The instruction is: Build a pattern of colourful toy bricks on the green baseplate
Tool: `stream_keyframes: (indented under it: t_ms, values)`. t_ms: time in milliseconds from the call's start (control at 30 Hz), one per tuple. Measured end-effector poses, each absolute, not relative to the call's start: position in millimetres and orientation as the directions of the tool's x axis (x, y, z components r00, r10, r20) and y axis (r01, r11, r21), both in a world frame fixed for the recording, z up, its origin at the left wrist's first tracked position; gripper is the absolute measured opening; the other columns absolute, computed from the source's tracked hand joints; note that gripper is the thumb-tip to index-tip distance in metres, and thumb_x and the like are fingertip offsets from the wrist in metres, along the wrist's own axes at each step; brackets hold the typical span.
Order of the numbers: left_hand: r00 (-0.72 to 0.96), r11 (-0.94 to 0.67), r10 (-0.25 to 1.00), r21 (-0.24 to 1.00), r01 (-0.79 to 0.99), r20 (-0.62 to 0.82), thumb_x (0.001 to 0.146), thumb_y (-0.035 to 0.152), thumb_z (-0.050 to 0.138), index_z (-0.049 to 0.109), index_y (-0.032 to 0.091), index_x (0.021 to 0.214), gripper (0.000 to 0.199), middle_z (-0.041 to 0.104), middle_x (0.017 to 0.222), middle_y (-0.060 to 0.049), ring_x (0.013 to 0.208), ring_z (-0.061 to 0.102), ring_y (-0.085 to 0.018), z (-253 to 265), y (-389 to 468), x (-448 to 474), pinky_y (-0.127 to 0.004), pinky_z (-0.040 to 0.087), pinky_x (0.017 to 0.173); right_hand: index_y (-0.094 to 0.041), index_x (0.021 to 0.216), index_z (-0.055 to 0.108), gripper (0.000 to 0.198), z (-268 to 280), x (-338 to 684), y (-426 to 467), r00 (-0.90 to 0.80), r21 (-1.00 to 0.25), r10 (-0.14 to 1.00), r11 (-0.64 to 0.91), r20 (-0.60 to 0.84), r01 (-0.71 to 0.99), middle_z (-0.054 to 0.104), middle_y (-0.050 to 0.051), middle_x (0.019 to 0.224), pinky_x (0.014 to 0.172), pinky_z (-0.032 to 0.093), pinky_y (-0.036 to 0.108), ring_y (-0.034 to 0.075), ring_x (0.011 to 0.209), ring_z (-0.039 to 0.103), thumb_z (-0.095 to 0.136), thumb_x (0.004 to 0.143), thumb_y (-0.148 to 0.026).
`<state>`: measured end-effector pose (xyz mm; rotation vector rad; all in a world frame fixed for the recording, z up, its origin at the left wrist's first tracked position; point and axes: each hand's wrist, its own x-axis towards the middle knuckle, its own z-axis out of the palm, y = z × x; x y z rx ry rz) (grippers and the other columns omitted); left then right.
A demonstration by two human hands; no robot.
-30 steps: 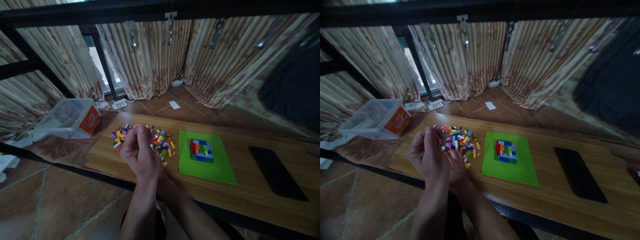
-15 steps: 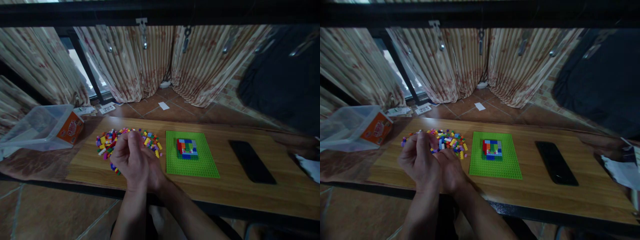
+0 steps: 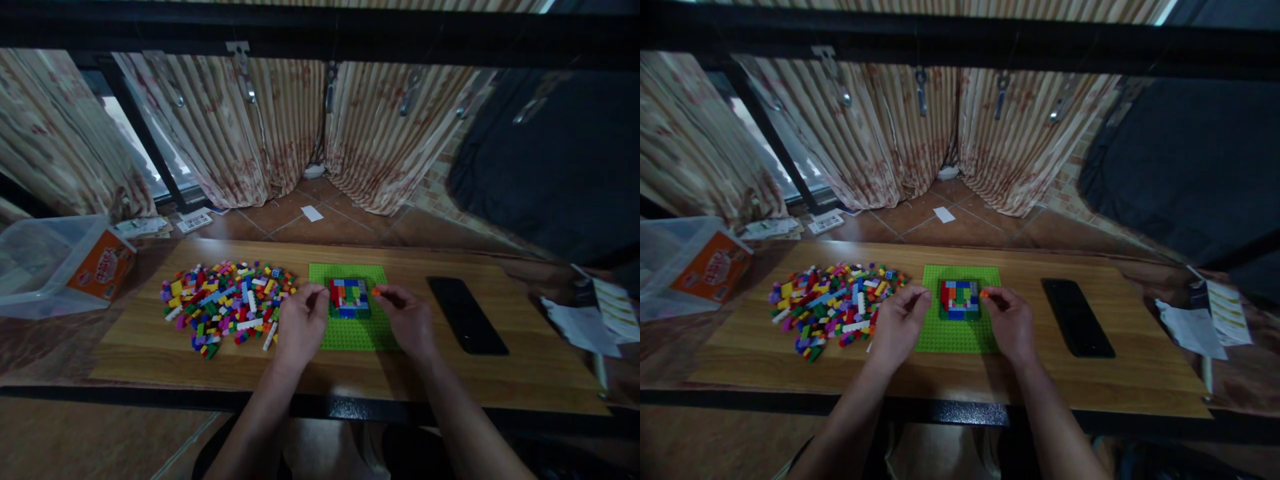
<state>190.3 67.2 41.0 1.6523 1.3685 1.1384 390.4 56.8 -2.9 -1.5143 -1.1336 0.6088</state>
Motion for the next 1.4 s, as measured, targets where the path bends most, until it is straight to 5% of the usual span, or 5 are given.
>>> stream_keyframes:
  t_ms: [300, 933, 1400]
  values:
    - [0.218, -0.174, 0.975, 0.786, 0.594, 0.051, 0.087, 0.024, 0.05, 0.069, 0.02, 0.088, 0.019, 0.071, 0.079, -0.002, 0.068, 0.063, -0.014, 32, 75, 202, -0.024, 0.044, 0.065, -0.02, 0.083, 0.071, 0.021, -13, 394, 62, 0.344, -0.979, 0.933, 0.038, 0.107, 0.201, 0.074, 0.004, 0.086, 0.082, 0.053, 0.039, 0.02, 0.081, 0.069, 0.072, 0.069, -0.036]
    - [0.242, -0.188, 0.97, 0.722, 0.666, 0.029, 0.088, 0.023, 0.051, 0.068, 0.021, 0.091, 0.017, 0.071, 0.08, -0.002, 0.071, 0.064, -0.015, 28, 75, 203, -0.023, 0.044, 0.064, -0.021, 0.093, 0.069, 0.019, -18, 394, 64, 0.256, -0.909, 0.952, 0.048, 0.167, 0.414, 0.073, 0.005, 0.095, 0.085, 0.054, 0.04, 0.021, 0.087, 0.07, 0.06, 0.079, -0.031]
    - [0.264, -0.196, 0.964, 0.722, 0.664, 0.019, 0.088, 0.024, 0.051, 0.066, 0.021, 0.093, 0.016, 0.07, 0.079, -0.002, 0.069, 0.063, -0.016, 24, 76, 202, -0.025, 0.042, 0.062, -0.019, 0.08, 0.07, 0.023, -8, 395, 61, 0.234, -0.833, 0.959, 0.002, 0.157, 0.553, 0.069, 0.006, 0.086, 0.074, 0.052, 0.036, 0.02, 0.076, 0.064, 0.069, 0.073, -0.04]
